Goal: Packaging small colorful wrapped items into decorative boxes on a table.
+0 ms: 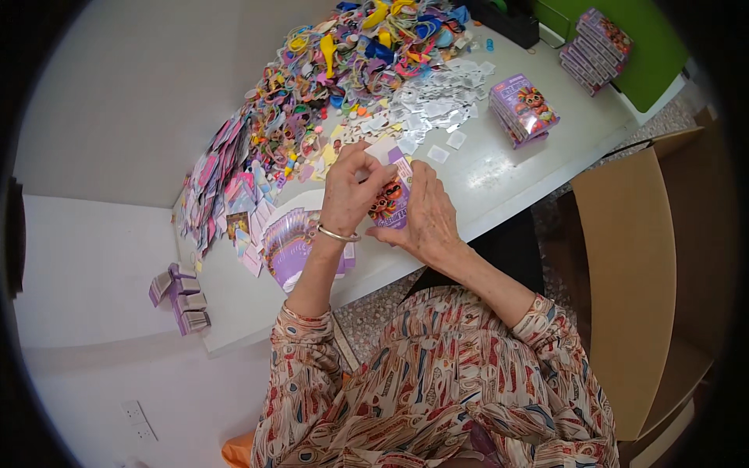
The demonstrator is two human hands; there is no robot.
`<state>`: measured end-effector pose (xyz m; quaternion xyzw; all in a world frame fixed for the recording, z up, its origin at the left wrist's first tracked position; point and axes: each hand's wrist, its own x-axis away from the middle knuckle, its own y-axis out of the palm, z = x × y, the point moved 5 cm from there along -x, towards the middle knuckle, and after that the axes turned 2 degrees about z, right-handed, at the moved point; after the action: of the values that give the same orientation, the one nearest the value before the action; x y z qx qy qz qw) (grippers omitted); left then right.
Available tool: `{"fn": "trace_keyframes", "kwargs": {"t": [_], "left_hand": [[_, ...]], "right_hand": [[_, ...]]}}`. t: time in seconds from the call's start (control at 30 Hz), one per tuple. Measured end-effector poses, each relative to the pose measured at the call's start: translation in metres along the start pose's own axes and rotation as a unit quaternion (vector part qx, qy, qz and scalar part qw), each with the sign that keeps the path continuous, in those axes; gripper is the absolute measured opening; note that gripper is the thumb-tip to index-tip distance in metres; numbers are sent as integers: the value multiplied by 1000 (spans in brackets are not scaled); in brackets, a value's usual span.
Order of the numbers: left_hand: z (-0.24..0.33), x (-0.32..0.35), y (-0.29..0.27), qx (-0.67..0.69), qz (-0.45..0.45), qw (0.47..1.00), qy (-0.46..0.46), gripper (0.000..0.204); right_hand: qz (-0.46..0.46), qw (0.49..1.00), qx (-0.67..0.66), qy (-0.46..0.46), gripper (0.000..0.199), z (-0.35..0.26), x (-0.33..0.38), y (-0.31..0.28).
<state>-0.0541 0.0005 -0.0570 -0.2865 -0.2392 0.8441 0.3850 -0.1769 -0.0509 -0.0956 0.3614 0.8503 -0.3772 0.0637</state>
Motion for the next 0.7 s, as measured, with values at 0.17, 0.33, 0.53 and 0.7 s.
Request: {"fn": "trace_keyframes", "kwargs": {"t": [0.17, 0.33, 0.53, 0.7], "left_hand": [[8, 6, 6, 78, 12, 996, -32, 22], [-2, 24, 8, 235, 38, 966, -98, 33], [-7, 46, 31, 415, 40, 898, -141, 48], [-22, 48, 33, 395, 1, 904, -164, 41]], "right_hand": [[13, 999, -22, 30, 89, 9, 0, -8], [-36, 990, -85, 102, 73, 32, -12, -26], [-144, 949, -253, 123, 52, 44, -17, -34], [-203, 896, -364, 156, 51, 49, -12, -34]]}}
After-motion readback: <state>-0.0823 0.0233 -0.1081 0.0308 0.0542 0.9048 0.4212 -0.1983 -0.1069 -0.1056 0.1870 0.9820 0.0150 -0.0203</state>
